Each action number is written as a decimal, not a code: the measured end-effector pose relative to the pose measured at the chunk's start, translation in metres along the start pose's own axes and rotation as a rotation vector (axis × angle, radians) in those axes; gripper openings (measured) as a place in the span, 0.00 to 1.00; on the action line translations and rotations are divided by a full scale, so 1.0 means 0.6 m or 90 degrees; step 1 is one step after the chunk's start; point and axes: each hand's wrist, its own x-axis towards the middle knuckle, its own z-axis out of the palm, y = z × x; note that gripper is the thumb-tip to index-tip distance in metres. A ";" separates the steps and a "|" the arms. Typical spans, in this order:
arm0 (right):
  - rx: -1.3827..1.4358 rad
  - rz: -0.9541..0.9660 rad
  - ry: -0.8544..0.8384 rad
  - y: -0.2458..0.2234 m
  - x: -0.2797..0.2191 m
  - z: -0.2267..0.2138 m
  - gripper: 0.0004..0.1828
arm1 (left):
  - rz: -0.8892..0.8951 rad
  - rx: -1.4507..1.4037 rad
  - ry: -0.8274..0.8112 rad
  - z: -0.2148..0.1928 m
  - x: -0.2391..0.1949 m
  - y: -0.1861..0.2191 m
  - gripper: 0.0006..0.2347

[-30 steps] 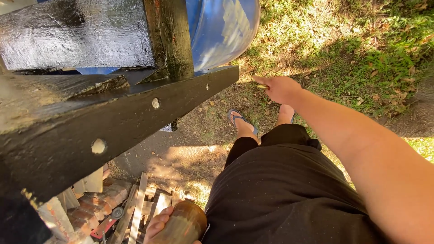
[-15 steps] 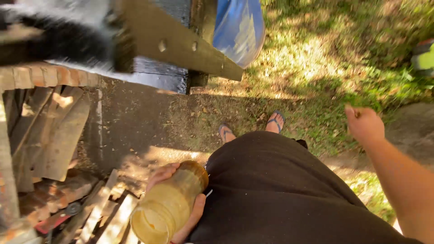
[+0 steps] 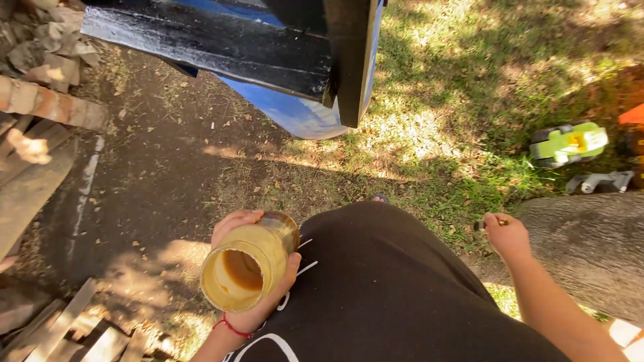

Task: Painting a wooden chair with black paint using a paintbrush while it is elevated on a barrel.

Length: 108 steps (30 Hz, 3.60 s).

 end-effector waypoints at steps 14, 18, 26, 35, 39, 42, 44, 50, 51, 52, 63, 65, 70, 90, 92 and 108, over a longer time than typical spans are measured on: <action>-0.298 -0.212 -0.050 -0.032 -0.200 0.182 0.20 | -0.057 0.005 0.048 -0.236 -0.170 -0.120 0.30; -0.346 -0.311 -0.057 -0.100 -0.258 0.197 0.21 | -0.050 0.013 0.093 -0.265 -0.192 -0.130 0.29; -0.508 -0.497 -0.056 -0.170 -0.244 0.227 0.27 | -0.089 0.017 0.109 -0.287 -0.230 -0.138 0.31; -0.508 -0.502 -0.116 -0.240 -0.219 0.194 0.29 | -0.112 0.016 0.156 -0.216 -0.201 -0.107 0.29; -0.561 -0.588 -0.114 -0.282 -0.190 0.151 0.30 | -0.115 0.023 0.161 -0.164 -0.162 -0.076 0.30; -0.597 -0.655 -0.114 -0.316 -0.170 0.135 0.31 | -0.087 0.031 0.170 -0.126 -0.134 -0.060 0.30; -0.674 -0.667 -0.134 -0.352 -0.166 0.132 0.33 | -0.085 0.052 0.160 -0.109 -0.128 -0.050 0.31; -0.843 -0.761 -0.152 -0.411 -0.070 0.196 0.40 | -0.130 0.080 0.169 -0.071 -0.137 -0.022 0.30; -0.858 -0.755 -0.145 -0.425 -0.052 0.214 0.44 | -0.145 0.122 0.172 -0.066 -0.141 -0.025 0.32; -0.860 -0.762 -0.155 -0.433 -0.053 0.219 0.44 | -0.153 0.130 0.175 -0.062 -0.148 -0.023 0.32; -0.360 -0.418 -0.352 -0.505 -0.054 0.246 0.37 | -0.298 0.157 0.269 -0.035 -0.213 0.005 0.35; -0.366 -0.433 -0.374 -0.501 -0.057 0.246 0.36 | -0.317 0.168 0.281 -0.029 -0.212 0.012 0.34; -0.384 -0.461 -0.403 -0.495 -0.042 0.258 0.34 | -0.329 0.172 0.292 -0.019 -0.213 0.014 0.33; -0.375 -0.325 -0.375 -0.462 0.032 0.116 0.21 | -0.256 0.223 0.238 0.011 -0.142 -0.024 0.35; -0.289 -0.319 -0.355 -0.467 0.038 0.102 0.22 | -0.272 0.257 0.215 0.008 -0.141 -0.031 0.35; -0.072 -0.390 -0.522 -0.561 0.075 0.132 0.33 | -0.195 0.262 0.137 0.028 -0.096 -0.045 0.36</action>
